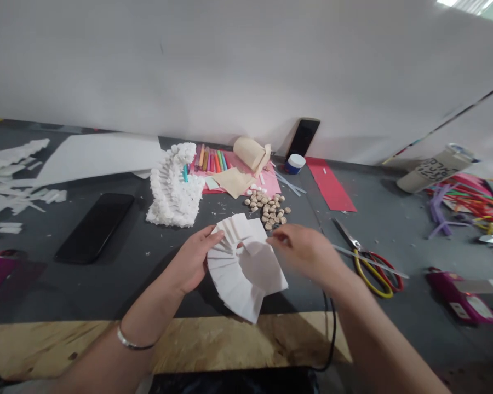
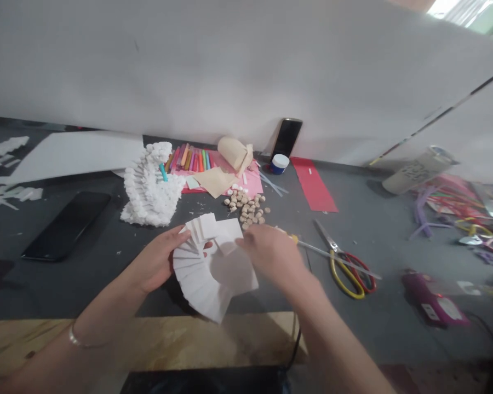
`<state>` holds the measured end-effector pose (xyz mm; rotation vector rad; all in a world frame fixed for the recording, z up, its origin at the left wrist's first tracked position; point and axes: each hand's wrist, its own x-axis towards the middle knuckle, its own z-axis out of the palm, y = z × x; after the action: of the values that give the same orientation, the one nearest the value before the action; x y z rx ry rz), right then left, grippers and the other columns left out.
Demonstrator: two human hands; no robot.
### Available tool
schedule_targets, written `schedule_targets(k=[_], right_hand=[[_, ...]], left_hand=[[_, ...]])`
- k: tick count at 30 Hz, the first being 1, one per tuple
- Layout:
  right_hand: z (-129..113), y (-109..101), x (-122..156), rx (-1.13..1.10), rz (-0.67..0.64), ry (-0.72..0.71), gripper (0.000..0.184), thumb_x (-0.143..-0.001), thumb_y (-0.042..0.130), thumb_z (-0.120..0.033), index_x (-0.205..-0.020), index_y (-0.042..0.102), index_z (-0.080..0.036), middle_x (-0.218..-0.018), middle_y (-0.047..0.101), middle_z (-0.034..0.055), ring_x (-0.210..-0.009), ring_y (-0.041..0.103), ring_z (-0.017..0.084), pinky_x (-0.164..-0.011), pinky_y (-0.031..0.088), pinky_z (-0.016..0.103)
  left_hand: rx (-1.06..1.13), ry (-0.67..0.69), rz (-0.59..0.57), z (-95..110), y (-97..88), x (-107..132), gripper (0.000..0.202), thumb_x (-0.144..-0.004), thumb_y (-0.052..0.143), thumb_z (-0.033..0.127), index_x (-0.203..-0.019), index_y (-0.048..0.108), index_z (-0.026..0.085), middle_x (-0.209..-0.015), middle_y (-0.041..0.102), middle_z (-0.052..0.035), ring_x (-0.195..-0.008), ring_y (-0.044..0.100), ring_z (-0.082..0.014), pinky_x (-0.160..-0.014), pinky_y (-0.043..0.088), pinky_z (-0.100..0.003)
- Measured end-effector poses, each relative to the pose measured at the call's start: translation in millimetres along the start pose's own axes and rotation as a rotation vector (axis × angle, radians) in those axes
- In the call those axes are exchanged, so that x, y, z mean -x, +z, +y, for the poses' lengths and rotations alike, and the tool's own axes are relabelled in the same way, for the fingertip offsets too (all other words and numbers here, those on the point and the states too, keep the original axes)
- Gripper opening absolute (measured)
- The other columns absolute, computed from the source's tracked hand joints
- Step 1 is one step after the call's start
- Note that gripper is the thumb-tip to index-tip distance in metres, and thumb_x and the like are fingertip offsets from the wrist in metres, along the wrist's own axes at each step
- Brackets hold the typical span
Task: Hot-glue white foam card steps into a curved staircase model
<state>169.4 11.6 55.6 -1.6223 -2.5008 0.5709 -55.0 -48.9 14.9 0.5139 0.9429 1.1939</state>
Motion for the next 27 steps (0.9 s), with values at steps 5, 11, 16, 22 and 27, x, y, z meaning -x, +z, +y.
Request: schedule_targets(k=[5,11,16,22,27], right_hand=[[-25.0,37.8,-26.8,0.045,-0.074,0.015,0.024,-0.081,0.065,-0.037,-0.092,0.062,-0.016,-0.098,0.069,0.0117,-0.085,0.064,0.024,-0.064,0.038,0.029],[7.1,42.3,-26.1,-0.31,-0.076,0.083,0.021,-0.084,0.057,-0.035,-0.071,0.053,-0.02,-0.068,0.063,0.0014,-0.063,0.06,0.016,-0.057,0.038,0.027],[23.1,43.6,-21.5,-1.022,-0.09,0.102,0.029,-0.085,0.058,-0.048,-0.086,0.064,-0.019,-0.076,0.064,0.0018,-0.071,0.064,0.016,-0.07,0.052,0.031],[20.8,36.1,-17.1,-0.907,0.165,0.043,0.03,-0.082,0.065,-0.048,-0.094,0.07,-0.021,-0.085,0.065,0.0022,-0.075,0.058,0.016,-0.07,0.049,0.03],[19.1,24.4,-18.9,-0.647,0.367,0.051,0.034,-0.081,0.066,-0.048,-0.099,0.075,-0.021,-0.07,0.06,-0.0003,-0.063,0.05,0.014,-0.059,0.041,0.027]], left_hand=[[0.036,0.022,-0.037,-0.6,-2.3,-0.5,0.035,-0.079,0.073,0.033,-0.108,0.069,0.013,-0.092,0.076,-0.0112,-0.085,0.071,-0.0246,-0.081,0.052,-0.035],[0.025,0.009,-0.029,0.7,0.0,0.4,0.036,-0.077,0.074,0.036,-0.105,0.07,0.013,-0.089,0.076,-0.0109,-0.084,0.071,-0.0251,-0.083,0.051,-0.037],[0.01,0.004,-0.03,0.6,1.5,1.6,0.033,-0.078,0.073,0.036,-0.101,0.071,0.012,-0.091,0.076,-0.0133,-0.082,0.07,-0.0233,-0.081,0.051,-0.035],[0.034,-0.009,0.005,2.5,3.3,4.3,0.039,-0.072,0.078,0.035,-0.101,0.07,0.011,-0.084,0.076,-0.0128,-0.074,0.07,-0.0227,-0.073,0.052,-0.033],[0.041,-0.012,0.006,4.0,3.3,5.1,0.038,-0.074,0.077,0.034,-0.103,0.07,0.01,-0.086,0.076,-0.0139,-0.073,0.069,-0.0204,-0.073,0.052,-0.031]])
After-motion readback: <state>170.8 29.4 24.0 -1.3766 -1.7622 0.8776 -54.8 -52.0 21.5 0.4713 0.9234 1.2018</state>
